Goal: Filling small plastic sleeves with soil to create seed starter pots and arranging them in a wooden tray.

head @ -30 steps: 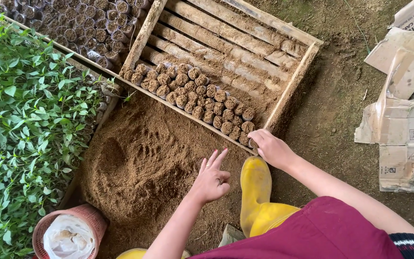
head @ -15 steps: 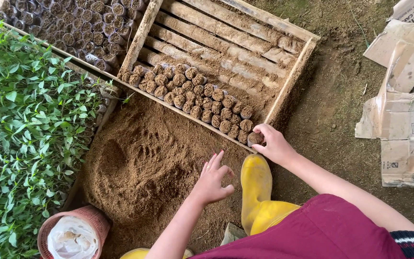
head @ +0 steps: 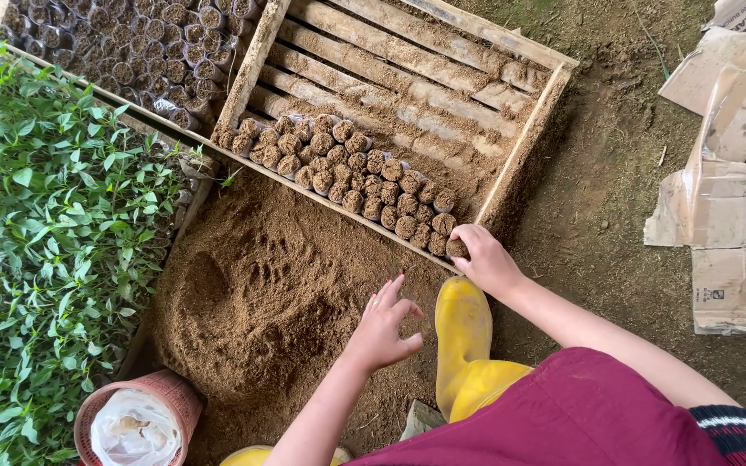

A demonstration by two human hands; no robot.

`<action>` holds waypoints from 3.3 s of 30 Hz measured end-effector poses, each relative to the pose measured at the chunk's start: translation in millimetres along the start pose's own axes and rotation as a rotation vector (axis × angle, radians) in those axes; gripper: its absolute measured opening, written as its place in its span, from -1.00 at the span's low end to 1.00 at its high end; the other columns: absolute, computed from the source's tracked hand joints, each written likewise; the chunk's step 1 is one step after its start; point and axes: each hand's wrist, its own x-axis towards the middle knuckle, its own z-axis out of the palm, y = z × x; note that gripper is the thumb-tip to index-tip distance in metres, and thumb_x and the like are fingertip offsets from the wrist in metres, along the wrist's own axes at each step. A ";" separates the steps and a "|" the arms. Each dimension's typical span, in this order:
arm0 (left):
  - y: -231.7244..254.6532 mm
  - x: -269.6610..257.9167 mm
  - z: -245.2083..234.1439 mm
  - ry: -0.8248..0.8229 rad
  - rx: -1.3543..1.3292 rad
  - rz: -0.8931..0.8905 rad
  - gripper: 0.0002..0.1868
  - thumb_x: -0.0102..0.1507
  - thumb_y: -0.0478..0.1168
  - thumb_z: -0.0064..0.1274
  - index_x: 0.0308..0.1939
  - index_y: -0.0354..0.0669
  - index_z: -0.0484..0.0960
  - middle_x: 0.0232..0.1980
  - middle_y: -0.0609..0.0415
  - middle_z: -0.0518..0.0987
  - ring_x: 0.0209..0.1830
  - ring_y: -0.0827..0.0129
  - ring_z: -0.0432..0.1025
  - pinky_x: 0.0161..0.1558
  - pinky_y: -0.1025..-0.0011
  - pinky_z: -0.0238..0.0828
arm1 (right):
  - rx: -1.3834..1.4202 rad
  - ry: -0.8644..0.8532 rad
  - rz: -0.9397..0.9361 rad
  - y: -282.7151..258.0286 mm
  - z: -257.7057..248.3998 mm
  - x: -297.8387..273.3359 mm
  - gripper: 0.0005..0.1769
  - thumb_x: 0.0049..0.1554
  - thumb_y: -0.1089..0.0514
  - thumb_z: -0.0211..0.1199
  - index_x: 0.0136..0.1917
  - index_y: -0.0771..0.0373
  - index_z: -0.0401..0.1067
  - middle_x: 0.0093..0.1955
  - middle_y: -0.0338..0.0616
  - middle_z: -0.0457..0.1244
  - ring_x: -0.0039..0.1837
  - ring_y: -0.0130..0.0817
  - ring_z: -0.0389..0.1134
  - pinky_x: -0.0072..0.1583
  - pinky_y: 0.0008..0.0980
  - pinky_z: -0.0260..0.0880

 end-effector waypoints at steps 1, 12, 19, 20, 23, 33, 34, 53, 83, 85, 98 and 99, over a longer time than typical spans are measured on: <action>1.2 0.2 0.4 -0.001 0.002 -0.001 -0.61 0.08 -0.06 0.14 -0.03 0.01 0.60 0.62 -0.26 0.05 0.63 -0.25 -0.10 0.51 -0.23 -0.22 | 0.002 0.001 0.001 -8.2 -9.8 1.1 -0.48 -0.01 0.34 0.44 0.18 0.21 0.31 0.12 -0.09 0.27 0.30 -0.10 0.34 0.29 -0.22 0.44; -7.4 2.4 11.6 -0.033 -0.019 0.000 -0.63 0.09 -0.14 0.17 -0.01 0.01 0.58 0.61 -0.26 0.07 0.60 -0.27 -0.04 0.50 -0.24 -0.15 | 0.201 -0.015 0.240 -33.3 -30.2 2.8 -0.56 -0.05 0.39 0.43 0.12 0.24 0.51 0.09 0.06 0.36 0.00 -0.16 0.46 -0.04 -0.33 0.58; -3.0 1.4 10.4 -0.032 -0.054 0.015 -0.63 0.10 -0.17 0.16 0.00 -0.03 0.59 0.60 -0.31 0.07 0.59 -0.30 -0.02 0.51 -0.22 -0.16 | 0.013 -0.075 0.060 -22.3 -11.4 -5.0 -0.62 0.03 0.34 0.40 0.14 0.28 0.47 0.14 -0.01 0.33 0.30 -0.10 0.37 0.27 -0.29 0.48; -2.0 1.0 10.9 -0.032 -0.062 0.021 -0.63 0.10 -0.18 0.17 0.00 -0.04 0.59 0.60 -0.33 0.07 0.59 -0.31 -0.02 0.51 -0.22 -0.15 | -0.020 -0.070 0.034 -18.9 -5.9 -5.9 -0.62 0.04 0.34 0.39 0.15 0.29 0.46 0.15 -0.02 0.32 0.32 -0.11 0.35 0.30 -0.27 0.45; 0.2 0.8 12.4 -0.034 -0.069 0.026 -0.63 0.10 -0.19 0.17 0.00 -0.06 0.59 0.59 -0.35 0.08 0.58 -0.31 -0.02 0.51 -0.20 -0.15 | -0.033 -0.070 0.024 -13.8 -4.3 -4.1 -0.63 0.07 0.33 0.37 0.16 0.28 0.45 0.17 -0.03 0.32 0.32 -0.13 0.34 0.33 -0.26 0.41; 8.7 0.4 7.9 -0.065 -0.057 0.001 -0.65 0.12 -0.22 0.17 0.00 -0.07 0.61 0.59 -0.32 0.11 0.58 -0.22 0.04 0.50 -0.17 -0.10 | 0.463 -0.008 0.464 -27.1 -49.5 7.0 -0.70 0.02 0.31 0.45 0.04 0.42 0.55 -0.12 0.05 0.40 -0.13 -0.36 0.42 -0.13 -0.45 0.50; 7.2 -0.7 10.1 -0.066 -0.055 0.001 -0.65 0.12 -0.22 0.17 0.00 -0.07 0.61 0.59 -0.32 0.11 0.58 -0.22 0.04 0.50 -0.17 -0.10 | 0.465 -0.007 0.464 -25.0 -44.7 7.3 -0.70 0.02 0.31 0.45 0.04 0.42 0.55 -0.12 0.05 0.40 -0.13 -0.36 0.42 -0.13 -0.45 0.50; -1.5 -12.1 -21.6 -0.091 0.069 -0.045 -0.65 0.23 -0.22 0.09 0.11 -0.08 0.61 0.30 -0.15 0.52 0.26 -0.06 0.47 0.27 0.00 0.39 | 0.299 0.042 0.440 -19.8 -54.4 14.4 -0.75 -0.01 0.12 0.54 -0.11 0.24 0.58 -0.26 -0.08 0.40 -0.25 -0.36 0.40 -0.20 -0.38 0.42; -167.1 -146.6 -18.8 0.491 -0.593 -0.236 -0.59 0.11 0.07 -0.02 -0.11 -0.01 0.73 -0.08 -0.01 0.69 0.03 0.05 0.51 0.03 0.10 0.44 | -0.534 -0.752 -0.752 -522.2 162.0 47.7 -0.90 0.14 0.09 0.29 -0.11 0.11 0.44 -0.10 -0.17 0.34 -0.02 -0.08 0.45 -0.03 -0.10 0.50; -184.9 -153.7 -23.4 0.600 -0.741 -0.249 -0.62 0.12 0.07 -0.02 -0.13 0.01 0.71 -0.11 0.02 0.67 -0.02 0.09 0.48 -0.02 0.14 0.40 | -0.427 -0.821 -0.709 -552.4 175.0 30.7 -0.89 0.19 0.08 0.23 -0.04 0.11 0.44 -0.03 -0.15 0.34 0.04 -0.06 0.45 0.00 -0.10 0.51; -238.4 -171.0 -40.1 1.230 -1.603 -0.276 -0.80 0.19 0.07 0.01 -0.27 0.15 0.62 -0.35 0.19 0.55 -0.38 0.36 0.30 -0.33 0.40 0.12 | -0.099 -0.753 -0.421 -546.7 297.0 23.6 -0.77 0.15 0.27 0.12 0.06 0.43 0.40 0.23 0.30 0.10 0.13 0.30 0.37 0.18 0.10 0.40; -236.7 -169.4 -42.3 1.272 -1.662 -0.270 -0.81 0.20 0.07 0.01 -0.28 0.16 0.61 -0.37 0.20 0.54 -0.41 0.38 0.29 -0.35 0.42 0.10 | -0.032 -0.698 -0.451 -537.6 293.2 26.9 -0.78 0.18 0.20 0.14 0.00 0.41 0.46 0.05 0.25 0.28 0.11 0.25 0.37 0.16 0.05 0.38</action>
